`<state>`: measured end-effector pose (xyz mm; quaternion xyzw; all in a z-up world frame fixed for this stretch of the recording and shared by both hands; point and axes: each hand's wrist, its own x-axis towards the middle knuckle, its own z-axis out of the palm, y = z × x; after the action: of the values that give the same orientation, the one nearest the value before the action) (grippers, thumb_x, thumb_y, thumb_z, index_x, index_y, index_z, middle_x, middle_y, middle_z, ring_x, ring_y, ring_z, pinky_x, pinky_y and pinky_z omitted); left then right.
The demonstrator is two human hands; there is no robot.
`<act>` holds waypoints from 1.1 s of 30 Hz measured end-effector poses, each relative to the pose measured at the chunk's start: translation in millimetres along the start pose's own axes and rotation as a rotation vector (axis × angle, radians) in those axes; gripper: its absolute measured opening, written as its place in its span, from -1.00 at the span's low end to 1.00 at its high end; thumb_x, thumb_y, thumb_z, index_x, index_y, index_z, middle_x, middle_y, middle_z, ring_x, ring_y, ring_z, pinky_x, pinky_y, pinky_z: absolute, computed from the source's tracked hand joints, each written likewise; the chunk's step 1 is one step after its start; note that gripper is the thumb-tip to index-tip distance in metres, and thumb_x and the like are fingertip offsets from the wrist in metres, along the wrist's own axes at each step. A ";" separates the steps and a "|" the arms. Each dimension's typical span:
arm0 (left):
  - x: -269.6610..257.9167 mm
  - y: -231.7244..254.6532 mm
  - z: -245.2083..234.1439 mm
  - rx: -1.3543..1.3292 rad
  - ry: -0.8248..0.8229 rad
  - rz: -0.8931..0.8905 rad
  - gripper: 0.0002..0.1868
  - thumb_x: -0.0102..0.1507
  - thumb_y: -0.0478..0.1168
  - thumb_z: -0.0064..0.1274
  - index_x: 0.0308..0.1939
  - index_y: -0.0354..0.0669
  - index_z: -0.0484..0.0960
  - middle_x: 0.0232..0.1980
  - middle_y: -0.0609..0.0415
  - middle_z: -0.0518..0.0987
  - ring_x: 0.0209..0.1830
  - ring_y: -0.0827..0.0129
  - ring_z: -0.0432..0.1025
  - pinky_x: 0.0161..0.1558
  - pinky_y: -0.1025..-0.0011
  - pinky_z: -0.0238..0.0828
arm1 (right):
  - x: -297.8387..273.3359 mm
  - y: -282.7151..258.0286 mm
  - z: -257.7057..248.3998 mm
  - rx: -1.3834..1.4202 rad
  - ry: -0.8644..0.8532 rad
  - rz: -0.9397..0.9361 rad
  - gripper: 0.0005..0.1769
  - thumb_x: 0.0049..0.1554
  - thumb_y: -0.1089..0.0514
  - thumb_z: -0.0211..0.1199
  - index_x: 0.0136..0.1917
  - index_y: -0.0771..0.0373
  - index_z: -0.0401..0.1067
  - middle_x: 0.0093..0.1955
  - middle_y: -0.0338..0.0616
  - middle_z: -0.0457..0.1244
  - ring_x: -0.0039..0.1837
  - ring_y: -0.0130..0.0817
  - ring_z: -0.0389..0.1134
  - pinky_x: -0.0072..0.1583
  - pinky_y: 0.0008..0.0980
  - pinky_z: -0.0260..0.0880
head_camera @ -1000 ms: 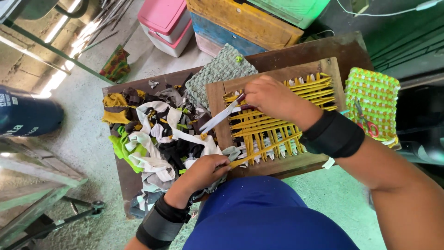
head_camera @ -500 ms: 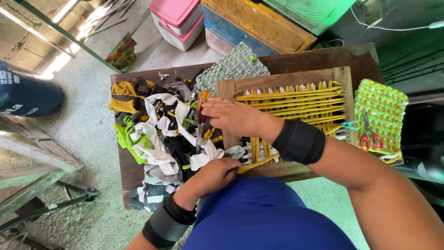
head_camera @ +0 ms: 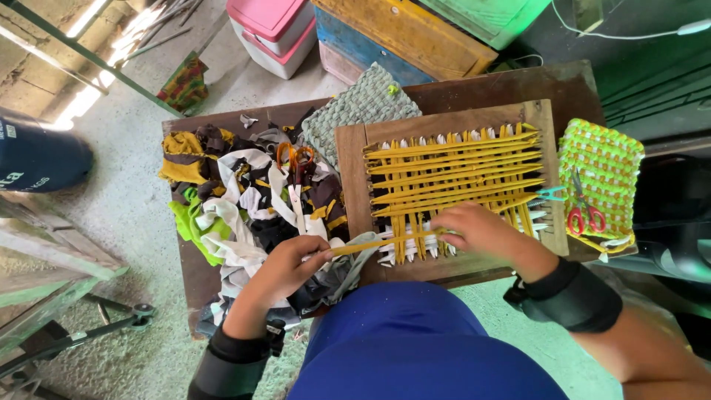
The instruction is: Weaving strips of fabric through a wooden loom to create a hand-made rug.
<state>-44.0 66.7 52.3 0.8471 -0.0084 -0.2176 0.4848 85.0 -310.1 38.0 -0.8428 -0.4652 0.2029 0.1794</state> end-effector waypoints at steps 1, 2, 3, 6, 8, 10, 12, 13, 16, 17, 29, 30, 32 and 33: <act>2.7 -2.0 5.4 0.001 -0.005 -0.003 -0.76 0.30 -0.07 0.11 -0.17 -0.18 0.66 -0.33 -0.10 0.59 -0.33 0.05 0.51 -0.23 0.18 0.44 | -6.6 1.4 9.7 0.005 0.000 0.003 -0.71 0.06 0.09 0.33 0.06 0.16 0.51 0.00 -0.15 0.38 0.06 -0.09 0.39 0.11 -0.11 0.36; 4.1 -4.1 10.5 0.015 0.012 0.093 -0.76 0.30 -0.08 0.12 -0.18 -0.18 0.66 -0.27 -0.07 0.59 -0.25 0.07 0.52 -0.18 0.20 0.45 | -12.8 2.1 20.1 0.038 0.039 0.048 -0.72 0.08 0.08 0.32 0.07 0.16 0.51 0.00 -0.16 0.39 0.06 -0.10 0.40 0.10 -0.12 0.37; 5.2 -6.0 15.5 0.028 0.029 0.189 -0.77 0.31 -0.08 0.13 -0.19 -0.18 0.66 -0.20 -0.05 0.59 -0.18 0.10 0.53 -0.13 0.22 0.46 | -19.2 2.5 30.3 0.070 0.079 0.093 -0.72 0.10 0.08 0.31 0.09 0.15 0.52 0.00 -0.17 0.41 0.06 -0.11 0.41 0.09 -0.14 0.38; 26.5 -2.9 54.7 0.144 0.176 0.483 -0.77 0.31 -0.12 0.15 -0.18 -0.23 0.60 0.10 -0.09 0.56 0.04 0.01 0.48 0.02 0.17 0.46 | -18.4 -11.2 32.9 0.113 0.169 0.116 -0.77 0.12 0.07 0.31 0.05 0.14 0.54 -0.03 -0.19 0.42 0.04 -0.15 0.43 0.05 -0.20 0.42; 33.6 -0.7 71.0 0.239 0.194 0.465 -0.76 0.21 -0.12 0.19 -0.22 -0.23 0.61 0.09 -0.12 0.55 0.06 -0.05 0.46 0.01 0.13 0.44 | -17.2 -14.8 33.9 0.115 0.195 0.108 -0.78 0.12 0.08 0.31 0.04 0.14 0.55 -0.04 -0.20 0.42 0.02 -0.16 0.43 0.04 -0.22 0.42; 40.6 -2.2 82.3 0.336 0.212 0.448 -0.74 0.12 -0.13 0.24 -0.26 -0.23 0.62 0.08 -0.16 0.53 0.07 -0.11 0.43 0.00 0.10 0.42 | -16.3 -17.8 32.8 0.117 0.224 0.100 -0.79 0.12 0.09 0.30 0.03 0.15 0.55 -0.06 -0.20 0.41 0.01 -0.16 0.44 0.02 -0.23 0.43; 48.3 -7.4 88.4 0.402 0.165 0.345 -0.76 0.09 -0.20 0.23 -0.24 -0.22 0.59 0.01 -0.10 0.56 0.01 -0.09 0.46 -0.05 0.08 0.45 | -16.0 -20.0 29.5 0.116 0.259 0.047 -0.80 0.12 0.11 0.30 0.02 0.16 0.55 -0.09 -0.19 0.40 -0.01 -0.15 0.43 0.01 -0.23 0.42; 49.4 -10.0 87.4 0.407 0.161 0.349 -0.76 0.09 -0.20 0.23 -0.24 -0.22 0.59 0.01 -0.10 0.56 0.01 -0.09 0.46 -0.05 0.08 0.45 | -16.8 -21.1 28.1 0.117 0.266 0.050 -0.80 0.12 0.11 0.30 0.02 0.16 0.55 -0.09 -0.19 0.40 -0.01 -0.15 0.43 0.01 -0.23 0.42; 46.9 -15.7 78.8 0.393 0.019 0.229 -0.80 0.15 -0.21 0.19 -0.22 -0.19 0.57 -0.03 -0.09 0.57 -0.09 -0.07 0.51 -0.13 0.08 0.47 | -18.3 -24.7 24.9 0.141 0.275 0.066 -0.80 0.12 0.11 0.30 0.01 0.18 0.55 -0.11 -0.17 0.38 -0.02 -0.14 0.42 0.00 -0.23 0.42; 43.1 -15.9 71.4 0.361 0.073 0.284 -0.78 0.10 -0.25 0.17 -0.20 -0.19 0.58 -0.07 -0.11 0.56 -0.13 -0.08 0.51 -0.14 0.09 0.48 | -17.7 -25.7 24.1 0.146 0.291 0.062 -0.80 0.13 0.12 0.30 0.01 0.20 0.55 -0.10 -0.16 0.38 -0.01 -0.15 0.42 0.00 -0.22 0.41; 20.0 49.0 43.8 0.521 0.015 0.330 -0.22 -0.10 0.01 0.43 0.16 -0.09 0.55 0.24 -0.06 0.50 0.22 -0.01 0.34 0.16 0.06 0.27 | 7.4 -38.7 40.5 0.110 0.226 0.007 -0.76 0.19 0.05 0.23 0.02 0.20 0.56 -0.12 -0.16 0.38 -0.03 -0.14 0.40 0.01 -0.18 0.38; 26.7 49.7 49.9 0.464 0.046 0.406 -0.24 -0.04 0.00 0.40 0.20 -0.11 0.52 0.26 -0.10 0.50 0.25 -0.04 0.35 0.23 0.05 0.24 | 10.0 -40.0 39.0 0.092 0.226 -0.008 -0.76 0.19 0.05 0.22 0.01 0.21 0.56 -0.14 -0.16 0.37 -0.03 -0.14 0.40 0.01 -0.17 0.37; 33.8 52.7 60.2 0.335 0.038 0.450 -0.21 0.05 -0.02 0.36 0.30 -0.19 0.44 0.21 -0.16 0.51 0.23 -0.07 0.38 0.22 0.06 0.27 | 15.0 -45.6 33.1 0.099 0.232 -0.004 -0.77 0.19 0.05 0.22 -0.01 0.21 0.56 -0.15 -0.16 0.36 -0.04 -0.14 0.40 0.00 -0.17 0.37; 37.0 54.3 65.6 0.205 0.028 0.489 -0.18 0.13 -0.04 0.32 0.40 -0.26 0.36 0.17 -0.23 0.53 0.20 -0.11 0.41 0.21 0.07 0.31 | 17.2 -48.5 30.5 0.109 0.236 -0.002 -0.78 0.19 0.05 0.22 -0.04 0.21 0.55 -0.16 -0.16 0.35 -0.04 -0.13 0.39 -0.01 -0.17 0.37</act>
<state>-24.6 -24.1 55.1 0.8675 -0.2283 -0.0800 0.4346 43.3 -267.5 32.8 -0.8493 -0.4299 0.1273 0.2785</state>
